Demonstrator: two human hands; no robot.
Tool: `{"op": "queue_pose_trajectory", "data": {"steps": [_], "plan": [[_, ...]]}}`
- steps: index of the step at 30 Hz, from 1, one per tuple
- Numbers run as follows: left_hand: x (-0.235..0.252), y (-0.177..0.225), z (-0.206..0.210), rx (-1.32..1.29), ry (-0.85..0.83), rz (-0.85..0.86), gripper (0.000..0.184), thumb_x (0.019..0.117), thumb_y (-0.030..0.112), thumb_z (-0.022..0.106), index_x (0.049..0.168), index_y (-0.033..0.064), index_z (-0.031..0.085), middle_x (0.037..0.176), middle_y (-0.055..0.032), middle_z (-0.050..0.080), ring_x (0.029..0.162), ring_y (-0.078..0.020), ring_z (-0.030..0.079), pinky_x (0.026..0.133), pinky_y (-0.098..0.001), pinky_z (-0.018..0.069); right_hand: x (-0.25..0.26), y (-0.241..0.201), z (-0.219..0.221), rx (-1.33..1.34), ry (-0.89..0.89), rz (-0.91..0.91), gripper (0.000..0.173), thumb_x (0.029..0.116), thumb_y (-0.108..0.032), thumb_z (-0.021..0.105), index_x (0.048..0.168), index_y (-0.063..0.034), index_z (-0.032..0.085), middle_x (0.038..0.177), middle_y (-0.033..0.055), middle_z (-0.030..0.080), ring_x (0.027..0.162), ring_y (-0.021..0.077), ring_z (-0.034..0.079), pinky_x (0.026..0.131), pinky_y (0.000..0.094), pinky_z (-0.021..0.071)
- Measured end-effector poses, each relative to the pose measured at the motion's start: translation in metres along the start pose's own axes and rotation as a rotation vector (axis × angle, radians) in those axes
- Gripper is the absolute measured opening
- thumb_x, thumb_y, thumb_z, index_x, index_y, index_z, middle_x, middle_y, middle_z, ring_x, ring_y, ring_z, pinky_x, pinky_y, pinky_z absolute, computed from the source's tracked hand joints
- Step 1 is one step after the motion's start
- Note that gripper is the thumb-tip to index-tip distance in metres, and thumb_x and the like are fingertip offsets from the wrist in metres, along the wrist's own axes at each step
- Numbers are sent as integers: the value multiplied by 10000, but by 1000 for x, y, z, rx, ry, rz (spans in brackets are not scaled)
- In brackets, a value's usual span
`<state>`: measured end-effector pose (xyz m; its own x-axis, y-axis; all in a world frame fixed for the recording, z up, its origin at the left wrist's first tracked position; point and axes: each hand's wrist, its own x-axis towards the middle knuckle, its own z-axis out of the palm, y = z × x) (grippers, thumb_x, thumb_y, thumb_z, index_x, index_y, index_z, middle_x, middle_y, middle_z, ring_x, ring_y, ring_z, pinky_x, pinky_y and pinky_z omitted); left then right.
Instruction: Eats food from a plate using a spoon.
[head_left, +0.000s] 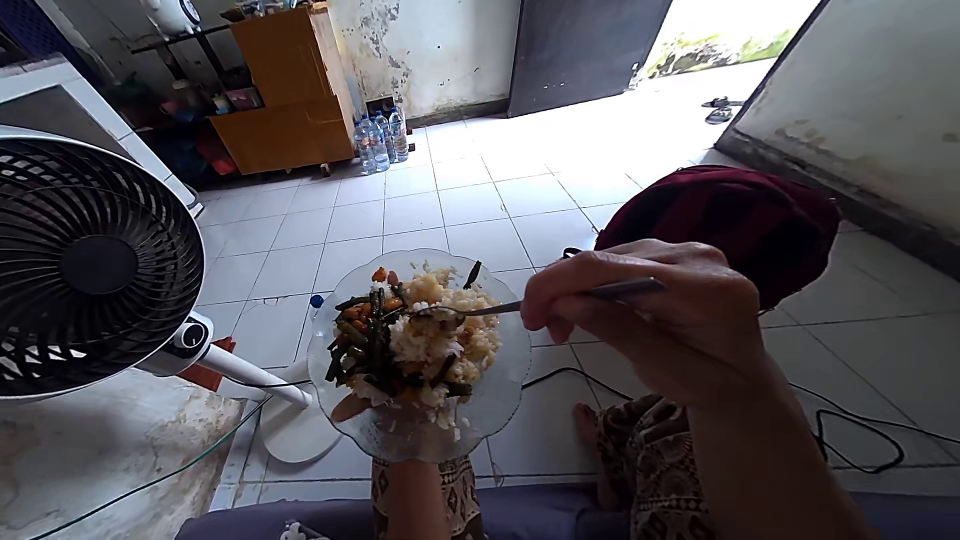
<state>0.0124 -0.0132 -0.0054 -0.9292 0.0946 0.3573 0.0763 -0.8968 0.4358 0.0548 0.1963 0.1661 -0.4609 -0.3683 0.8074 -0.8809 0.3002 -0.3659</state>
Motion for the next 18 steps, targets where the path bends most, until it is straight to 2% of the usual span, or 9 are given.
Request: {"op": "queue_pose_trajectory", "data": {"steps": [2, 3, 5, 8, 9, 10, 12, 15, 18], "plan": [[3, -9, 10, -192, -23, 73, 359, 902, 459, 687, 1033, 131, 747, 982, 37, 748, 950, -14, 691, 849, -196, 557, 0, 1, -2, -51, 28, -3, 254, 1095, -178, 444, 1026, -20, 631, 845, -8, 649, 800, -78, 585, 725, 55, 478], [4, -9, 16, -256, -45, 70, 374, 880, 477, 696, 1016, 134, 752, 969, 35, 749, 943, -17, 691, 843, -197, 556, 0, 1, -3, -72, 55, -7, 249, 1092, -178, 448, 1026, -27, 634, 848, -17, 648, 800, -76, 586, 720, 59, 481], [5, -8, 19, -263, -35, 79, 338, 893, 447, 684, 980, 126, 745, 927, 36, 744, 900, -14, 691, 811, -190, 559, -1, 0, -5, -56, 117, -9, 249, 1095, -201, 455, 1043, -48, 644, 873, -38, 662, 816, -68, 609, 719, 76, 507], [2, -18, 0, -166, -130, 154, 322, 970, 435, 623, 1063, 151, 743, 1025, 56, 742, 1010, -17, 679, 899, -217, 545, -1, -8, -3, 47, 113, 15, 266, 1104, -231, 445, 1049, -62, 643, 896, -50, 674, 834, -68, 625, 727, 84, 524], [3, -22, -3, -132, -104, 181, 342, 973, 478, 596, 1038, 167, 722, 1004, 74, 732, 995, -5, 673, 872, -208, 546, -1, -9, -2, 76, 88, 25, 269, 1102, -223, 448, 1043, -44, 642, 887, -35, 674, 832, -68, 621, 732, 79, 518], [5, -24, -6, -152, -118, 172, 388, 955, 519, 604, 1060, 162, 716, 1025, 72, 727, 1011, -5, 665, 882, -205, 536, -1, -9, -1, 93, 58, 34, 272, 1101, -210, 447, 1039, -27, 639, 873, -19, 664, 825, -71, 608, 734, 71, 502], [8, -26, -19, -202, -231, 143, 398, 970, 469, 625, 1169, 137, 715, 1131, 43, 724, 1101, -30, 654, 964, -221, 516, -1, -5, -1, 76, 25, 36, 261, 1099, -190, 441, 1035, -24, 633, 859, -14, 651, 812, -79, 591, 730, 58, 485], [4, -19, 3, -170, -73, 166, 336, 965, 462, 607, 1000, 149, 725, 958, 62, 736, 944, -2, 681, 832, -188, 549, 0, 5, -3, 31, 34, 48, 235, 1086, -183, 455, 1025, -49, 639, 820, -36, 635, 770, -74, 586, 694, 66, 488], [5, -8, 12, -293, -88, 58, 347, 906, 434, 672, 1023, 116, 748, 987, 16, 749, 959, -34, 691, 859, -203, 553, 2, 11, -2, -17, 67, 43, 218, 1073, -156, 470, 1018, -42, 647, 810, -36, 636, 755, -72, 587, 690, 66, 492]]}}
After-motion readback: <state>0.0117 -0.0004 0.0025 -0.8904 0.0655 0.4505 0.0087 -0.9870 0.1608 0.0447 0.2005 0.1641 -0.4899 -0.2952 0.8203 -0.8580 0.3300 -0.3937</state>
